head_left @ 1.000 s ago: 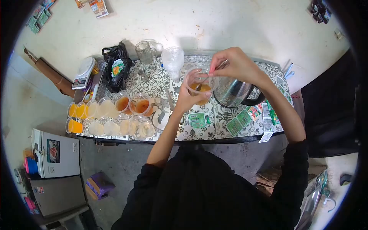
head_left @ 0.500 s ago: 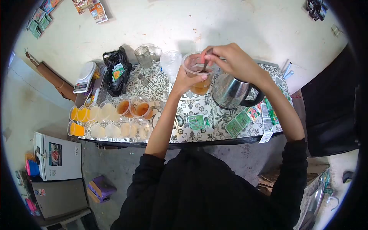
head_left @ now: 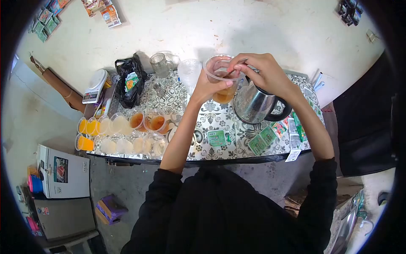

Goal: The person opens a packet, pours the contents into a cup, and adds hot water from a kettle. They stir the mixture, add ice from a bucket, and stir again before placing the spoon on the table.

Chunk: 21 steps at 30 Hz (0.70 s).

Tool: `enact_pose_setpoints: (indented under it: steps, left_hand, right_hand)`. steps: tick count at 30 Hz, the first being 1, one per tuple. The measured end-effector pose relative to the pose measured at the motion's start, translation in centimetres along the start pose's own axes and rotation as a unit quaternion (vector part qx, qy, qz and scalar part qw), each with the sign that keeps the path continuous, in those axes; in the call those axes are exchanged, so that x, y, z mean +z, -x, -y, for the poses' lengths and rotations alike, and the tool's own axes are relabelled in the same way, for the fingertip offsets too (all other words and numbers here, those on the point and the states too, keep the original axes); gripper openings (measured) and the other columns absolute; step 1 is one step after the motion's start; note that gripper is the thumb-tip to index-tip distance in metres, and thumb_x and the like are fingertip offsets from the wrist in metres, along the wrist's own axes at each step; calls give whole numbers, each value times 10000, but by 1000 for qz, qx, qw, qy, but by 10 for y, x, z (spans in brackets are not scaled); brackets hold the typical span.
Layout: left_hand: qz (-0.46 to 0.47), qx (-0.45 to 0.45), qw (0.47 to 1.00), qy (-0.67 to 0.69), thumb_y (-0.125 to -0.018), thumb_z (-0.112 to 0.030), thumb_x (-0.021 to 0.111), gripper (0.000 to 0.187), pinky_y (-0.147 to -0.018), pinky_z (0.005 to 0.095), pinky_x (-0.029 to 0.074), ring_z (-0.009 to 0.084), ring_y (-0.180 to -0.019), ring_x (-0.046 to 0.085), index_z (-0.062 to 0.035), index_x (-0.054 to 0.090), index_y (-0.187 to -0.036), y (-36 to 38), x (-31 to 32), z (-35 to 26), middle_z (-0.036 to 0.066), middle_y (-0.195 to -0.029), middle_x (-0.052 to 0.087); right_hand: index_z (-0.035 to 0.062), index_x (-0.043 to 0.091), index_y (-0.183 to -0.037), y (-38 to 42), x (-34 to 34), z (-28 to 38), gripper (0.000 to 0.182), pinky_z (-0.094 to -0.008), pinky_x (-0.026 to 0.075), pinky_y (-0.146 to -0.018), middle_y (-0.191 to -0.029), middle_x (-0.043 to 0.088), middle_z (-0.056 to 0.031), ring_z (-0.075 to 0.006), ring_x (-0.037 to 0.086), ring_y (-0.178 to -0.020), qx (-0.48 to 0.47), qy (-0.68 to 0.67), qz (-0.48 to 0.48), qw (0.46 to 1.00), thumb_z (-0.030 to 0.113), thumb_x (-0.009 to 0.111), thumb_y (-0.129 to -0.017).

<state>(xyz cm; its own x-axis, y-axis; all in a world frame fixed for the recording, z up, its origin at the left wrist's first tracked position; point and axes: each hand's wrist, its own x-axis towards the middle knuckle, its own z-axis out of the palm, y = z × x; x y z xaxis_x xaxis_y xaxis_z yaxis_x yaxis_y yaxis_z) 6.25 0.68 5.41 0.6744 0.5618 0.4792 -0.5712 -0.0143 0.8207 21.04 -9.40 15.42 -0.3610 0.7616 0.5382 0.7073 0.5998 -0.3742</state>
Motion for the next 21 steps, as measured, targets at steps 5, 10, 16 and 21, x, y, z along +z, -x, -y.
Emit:
enact_pose_setpoints:
  steps: [5,10,16,21]
  left_hand:
    - [-6,25,999,-45,-635,-125,799,707,-913,344,463,194,-1036,561,-38,428,-1231,-1,-2,6,105,-1116,544]
    - [-17,-2,999,40,-628,-130,803,714,-924,342,458,196,-1063,547,-18,426,-1224,3,9,1,104,-1127,537]
    - [-17,-25,999,-23,-628,-143,803,732,-938,342,446,198,-1091,530,-17,416,-1237,5,7,5,110,-1164,516]
    - [-25,2,996,-82,-602,-159,820,777,-939,344,439,193,-1071,529,-20,412,-1248,9,10,21,102,-1154,515]
  right_hand:
    - [-1,616,-942,1,-7,2,149,-279,498,-671,-733,649,-93,-158,643,-694,52,-61,13,997,112,531,-896]
    - [-4,612,-941,5,7,-5,144,-276,498,-679,-733,647,-85,-141,635,-693,78,-195,-53,976,102,523,-900]
    - [-8,602,-937,8,5,-7,130,-260,487,-637,-819,652,-65,-138,621,-669,17,-32,-16,999,79,512,-902]
    - [-16,596,-933,5,-3,5,148,-255,475,-622,-743,637,-71,-133,614,-661,114,-86,38,989,96,500,-922]
